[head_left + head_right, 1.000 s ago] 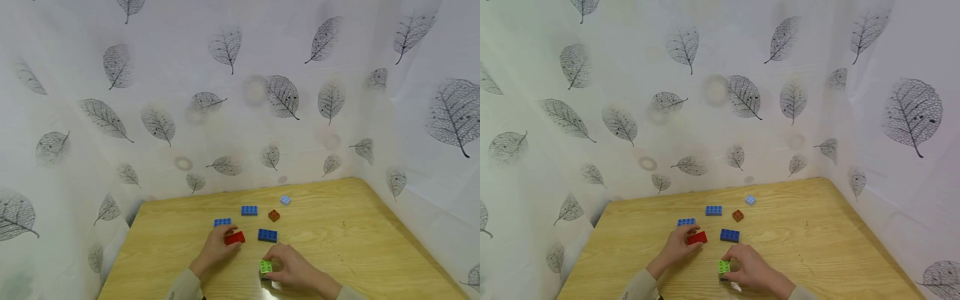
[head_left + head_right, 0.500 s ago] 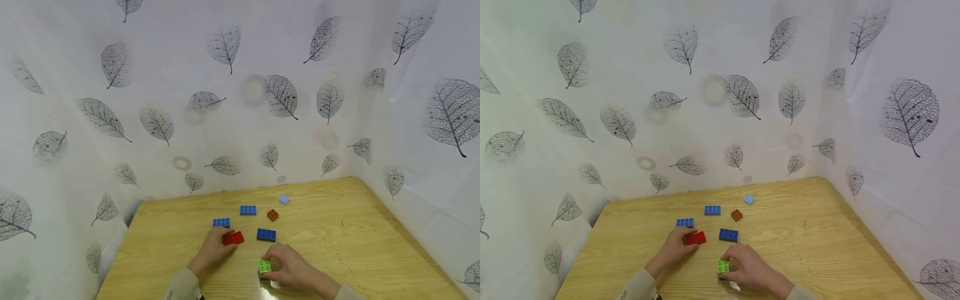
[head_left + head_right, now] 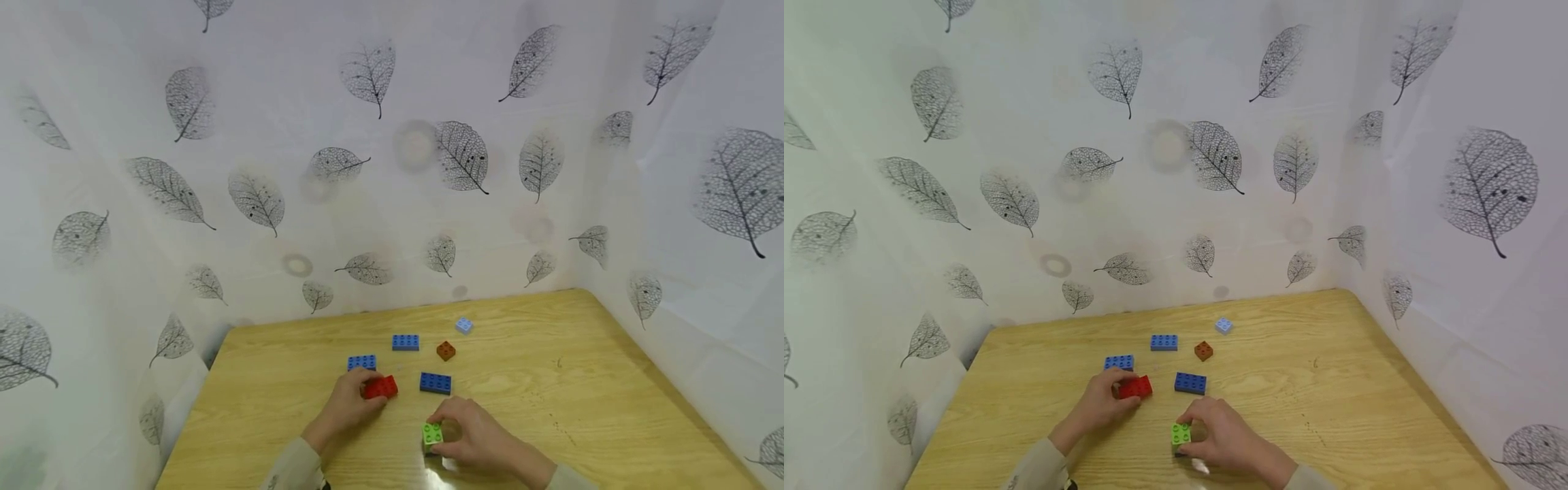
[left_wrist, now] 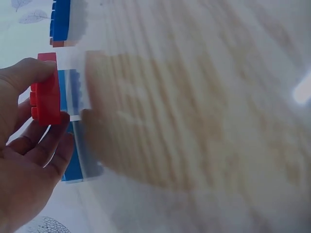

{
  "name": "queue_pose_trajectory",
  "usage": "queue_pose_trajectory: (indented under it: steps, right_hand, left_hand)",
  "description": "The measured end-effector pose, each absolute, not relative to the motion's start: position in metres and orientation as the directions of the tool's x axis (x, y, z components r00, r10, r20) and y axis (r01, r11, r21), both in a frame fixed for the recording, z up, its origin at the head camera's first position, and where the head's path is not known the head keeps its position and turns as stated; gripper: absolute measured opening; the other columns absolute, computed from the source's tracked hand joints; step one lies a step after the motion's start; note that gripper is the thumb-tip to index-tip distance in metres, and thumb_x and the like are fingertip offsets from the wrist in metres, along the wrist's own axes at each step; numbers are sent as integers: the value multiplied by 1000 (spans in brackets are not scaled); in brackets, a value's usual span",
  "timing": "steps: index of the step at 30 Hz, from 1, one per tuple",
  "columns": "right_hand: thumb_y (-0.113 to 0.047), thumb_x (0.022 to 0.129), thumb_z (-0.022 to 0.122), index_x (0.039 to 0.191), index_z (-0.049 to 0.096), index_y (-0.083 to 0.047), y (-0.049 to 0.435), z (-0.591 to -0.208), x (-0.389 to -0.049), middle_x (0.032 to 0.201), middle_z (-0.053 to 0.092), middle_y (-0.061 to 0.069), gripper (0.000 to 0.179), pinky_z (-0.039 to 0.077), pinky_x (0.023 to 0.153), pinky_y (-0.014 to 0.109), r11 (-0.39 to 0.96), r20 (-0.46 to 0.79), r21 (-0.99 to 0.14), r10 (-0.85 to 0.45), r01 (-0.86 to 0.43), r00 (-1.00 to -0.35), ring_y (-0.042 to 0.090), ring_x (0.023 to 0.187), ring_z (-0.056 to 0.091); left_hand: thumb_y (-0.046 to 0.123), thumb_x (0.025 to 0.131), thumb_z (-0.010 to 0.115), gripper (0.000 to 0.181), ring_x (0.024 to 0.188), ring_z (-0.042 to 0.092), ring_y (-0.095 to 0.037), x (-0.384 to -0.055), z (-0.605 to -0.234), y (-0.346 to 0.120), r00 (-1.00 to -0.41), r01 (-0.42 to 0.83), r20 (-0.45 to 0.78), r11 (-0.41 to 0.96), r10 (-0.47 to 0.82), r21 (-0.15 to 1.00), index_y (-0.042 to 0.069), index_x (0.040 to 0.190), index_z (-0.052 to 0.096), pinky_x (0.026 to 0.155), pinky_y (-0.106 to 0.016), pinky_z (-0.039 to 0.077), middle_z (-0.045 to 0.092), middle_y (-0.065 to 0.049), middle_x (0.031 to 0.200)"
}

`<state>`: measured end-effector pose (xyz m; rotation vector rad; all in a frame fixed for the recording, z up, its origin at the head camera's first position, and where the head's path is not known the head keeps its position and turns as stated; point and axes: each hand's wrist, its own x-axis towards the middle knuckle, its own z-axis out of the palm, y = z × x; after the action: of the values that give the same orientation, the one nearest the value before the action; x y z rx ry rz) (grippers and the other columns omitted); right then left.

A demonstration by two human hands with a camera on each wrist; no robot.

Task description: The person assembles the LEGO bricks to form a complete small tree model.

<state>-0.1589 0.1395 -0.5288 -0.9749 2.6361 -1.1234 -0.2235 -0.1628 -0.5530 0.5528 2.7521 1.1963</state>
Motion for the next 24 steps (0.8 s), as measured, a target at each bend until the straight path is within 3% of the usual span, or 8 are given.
queue_pose_trajectory:
  steps: [9, 17, 24]
  right_hand:
    - [-37, 92, 82, 114, 74, -23, 140, -529, -159, 111, 71, -14, 27, 55, 95, 32, 505, 137, -696, -605, -511, -785, 5, 107, 63]
    - [-36, 92, 83, 114, 75, -22, 141, -529, -160, 111, 72, -14, 27, 55, 95, 32, 500, 142, -695, -609, -516, -780, 5, 107, 63]
    - [-36, 91, 83, 114, 75, -22, 140, -530, -160, 111, 72, -13, 27, 55, 94, 32, 510, 144, -681, -611, -526, -778, 6, 107, 64]
  left_hand:
    - [19, 88, 86, 36, 92, 58, -7, -215, -541, -155, -898, 381, 142, 571, 417, 727, 8, 120, 75, 76, -21, 51, 70, -3, 107]
    - [19, 86, 87, 37, 95, 60, -4, -205, -528, -144, -869, 390, 126, 508, 478, 768, 12, 121, 76, 80, -24, 55, 72, -2, 114]
    - [17, 85, 88, 34, 92, 60, -3, -196, -522, -138, -833, 432, 165, 435, 529, 790, 12, 117, 77, 78, -21, 56, 72, -1, 107]
